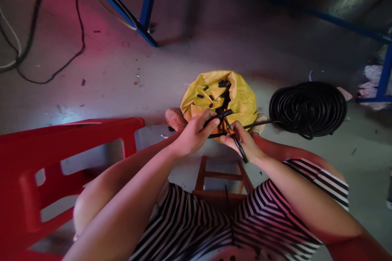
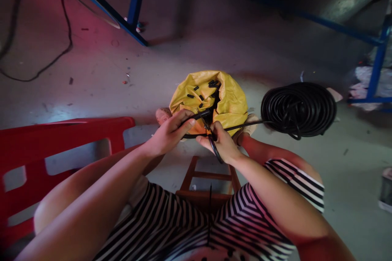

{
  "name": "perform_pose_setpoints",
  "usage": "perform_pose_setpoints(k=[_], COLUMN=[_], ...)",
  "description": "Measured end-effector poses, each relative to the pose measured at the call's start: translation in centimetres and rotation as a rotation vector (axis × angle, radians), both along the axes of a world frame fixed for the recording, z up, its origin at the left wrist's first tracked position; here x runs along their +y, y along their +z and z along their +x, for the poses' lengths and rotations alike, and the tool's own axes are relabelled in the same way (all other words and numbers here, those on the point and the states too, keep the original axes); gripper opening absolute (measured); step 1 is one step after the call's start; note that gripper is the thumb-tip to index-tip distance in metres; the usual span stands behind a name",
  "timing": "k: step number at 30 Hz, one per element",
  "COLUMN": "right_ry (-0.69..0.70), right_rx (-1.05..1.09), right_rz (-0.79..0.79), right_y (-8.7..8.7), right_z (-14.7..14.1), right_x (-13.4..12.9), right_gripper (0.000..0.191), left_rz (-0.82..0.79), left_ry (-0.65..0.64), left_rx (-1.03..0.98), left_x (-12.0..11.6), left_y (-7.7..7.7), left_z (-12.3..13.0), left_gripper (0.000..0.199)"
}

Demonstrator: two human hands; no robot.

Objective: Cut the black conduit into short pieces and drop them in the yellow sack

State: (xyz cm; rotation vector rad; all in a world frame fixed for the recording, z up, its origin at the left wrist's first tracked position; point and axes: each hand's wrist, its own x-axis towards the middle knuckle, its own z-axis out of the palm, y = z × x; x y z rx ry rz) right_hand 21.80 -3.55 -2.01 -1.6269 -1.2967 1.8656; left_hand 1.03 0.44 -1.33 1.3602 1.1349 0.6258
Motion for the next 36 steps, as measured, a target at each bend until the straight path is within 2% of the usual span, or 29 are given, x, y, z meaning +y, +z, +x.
perform_pose_setpoints(k=[6, 10, 18, 25, 30, 36], right_ry=[-0.005, 0.006, 0.156, 0.176, 0.179, 0.101], right_rx=[0.005, 0.005, 0.016, -0.065, -0.133, -0.214], right_rz=[0.010, 0.013, -0.045, 0.023, 0.036, 0.052], right_y=[-0.2, -0.5, 0.2, -0.1, -0.5, -0.6], right_z=[0.0, 0.2, 0.5, 0.5, 0.3, 0.3], right_x=[-0.1, -0.1, 0.8, 0.7, 0.4, 0.3], right_gripper=[0.043, 0.043, 0.048, 0.053, 0.054, 0.058], left_rz=[0.027, 0.038, 0.011, 0.037, 0.031, 0.000], left_ry=[-0.025, -0.104, -0.210, -0.303, -0.303, -0.255], left_rx=[0.021, 0.067, 0.042, 0.065, 0.062, 0.081], left_x=[0.1, 0.3, 0.0, 0.3, 0.3, 0.6], left_y=[0.1, 0.5, -0.2, -0.3, -0.6, -0.3], left_z=[-0.1, -0.3, -0.4, -0.8, -0.9, -1.1], left_gripper=[0.019, 0.022, 0.019, 0.020, 0.021, 0.025])
